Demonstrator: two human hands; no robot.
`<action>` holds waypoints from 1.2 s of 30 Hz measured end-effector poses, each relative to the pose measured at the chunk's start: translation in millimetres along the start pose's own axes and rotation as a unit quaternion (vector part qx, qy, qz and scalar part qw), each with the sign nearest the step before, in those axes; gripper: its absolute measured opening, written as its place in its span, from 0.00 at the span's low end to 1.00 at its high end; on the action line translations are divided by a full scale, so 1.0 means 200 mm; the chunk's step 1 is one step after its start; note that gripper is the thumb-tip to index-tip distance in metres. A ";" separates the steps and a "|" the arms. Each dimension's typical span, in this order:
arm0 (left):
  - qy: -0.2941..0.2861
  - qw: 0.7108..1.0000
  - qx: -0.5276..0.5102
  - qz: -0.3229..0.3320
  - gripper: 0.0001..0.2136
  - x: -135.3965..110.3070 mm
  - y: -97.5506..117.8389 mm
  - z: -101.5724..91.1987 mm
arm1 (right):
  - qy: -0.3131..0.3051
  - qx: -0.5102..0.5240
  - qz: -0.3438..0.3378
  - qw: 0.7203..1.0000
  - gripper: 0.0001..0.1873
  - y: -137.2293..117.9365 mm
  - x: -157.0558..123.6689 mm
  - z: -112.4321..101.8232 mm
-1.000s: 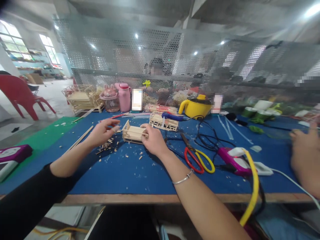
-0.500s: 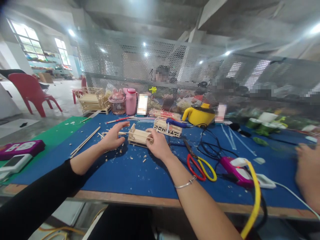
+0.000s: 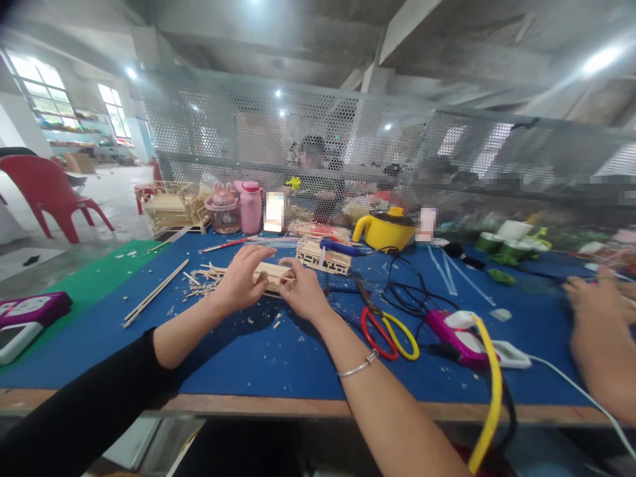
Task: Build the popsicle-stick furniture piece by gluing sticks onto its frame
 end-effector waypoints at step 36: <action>-0.055 0.916 -0.114 -0.381 0.12 -0.19 -0.04 0.23 | -0.002 -0.114 -0.029 0.993 0.25 0.07 0.01 -0.08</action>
Point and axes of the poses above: each hand's wrist, its own x-axis towards the middle knuckle, its own z-axis out of the palm, y = z × x, the point moved 5 cm from there along x, towards the middle knuckle, and after that the axes turned 12 degrees about y, right-handed, at the moved point
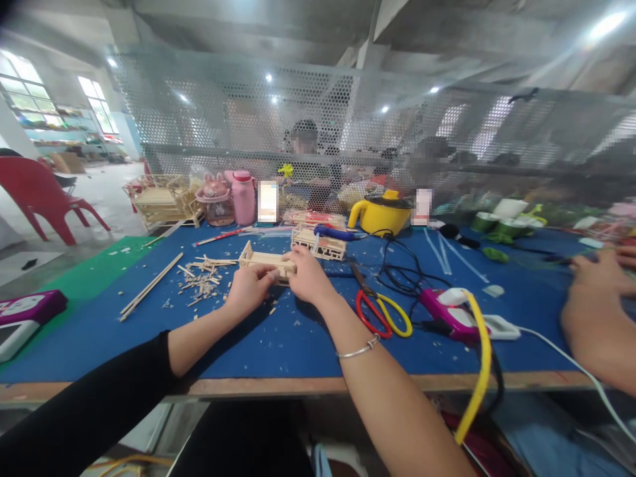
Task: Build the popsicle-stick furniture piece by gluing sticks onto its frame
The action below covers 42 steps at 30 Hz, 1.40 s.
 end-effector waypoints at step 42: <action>0.029 0.998 -0.020 -0.059 0.10 -0.01 -0.04 -0.02 | 0.003 -0.060 -0.048 0.997 0.14 -0.07 0.00 -0.01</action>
Point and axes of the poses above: each hand's wrist, its own x-axis towards the middle knuckle, its own z-axis out of the palm, y = z × x, the point moved 5 cm from there along x, towards the middle knuckle, and after that the axes turned 12 degrees about y, right-handed, at the moved point
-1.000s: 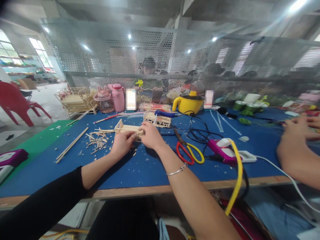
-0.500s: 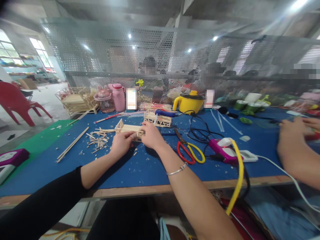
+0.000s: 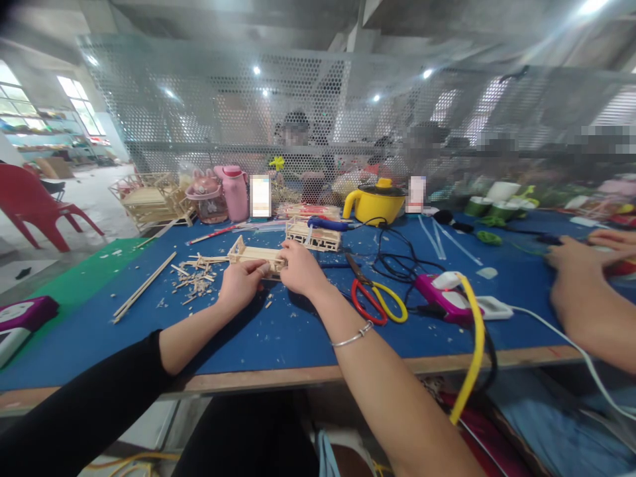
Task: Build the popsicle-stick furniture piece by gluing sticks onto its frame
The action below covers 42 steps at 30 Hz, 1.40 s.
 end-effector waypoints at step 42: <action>-0.005 1.000 -0.002 0.002 0.11 0.01 -0.01 0.00 | -0.009 0.002 -0.005 1.000 0.15 -0.01 0.00 0.00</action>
Point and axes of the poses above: each hand's wrist, its own x-axis towards the middle knuckle, its own z-axis out of the palm, y = z × x, the point moved 5 cm from there along x, towards the middle knuckle, and after that the axes turned 12 degrees about y, right-handed, at the moved point
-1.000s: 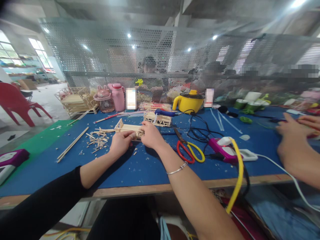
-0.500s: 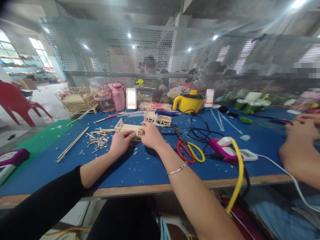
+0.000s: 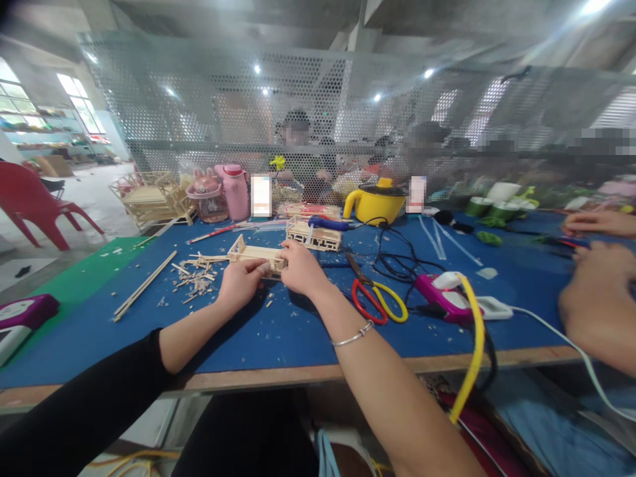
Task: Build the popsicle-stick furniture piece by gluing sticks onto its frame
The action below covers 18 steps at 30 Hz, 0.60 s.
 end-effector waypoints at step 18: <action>-0.005 1.000 0.000 0.000 0.11 0.00 0.00 0.00 | 0.000 0.010 0.003 1.000 0.15 0.00 -0.01 0.00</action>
Point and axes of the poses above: each hand's wrist, its own x-axis towards the middle knuckle, its own z-axis out of the palm, y = z × x, the point moved 5 cm from there along x, towards the middle knuckle, and after that the axes turned 12 degrees about y, right-handed, at the moved point
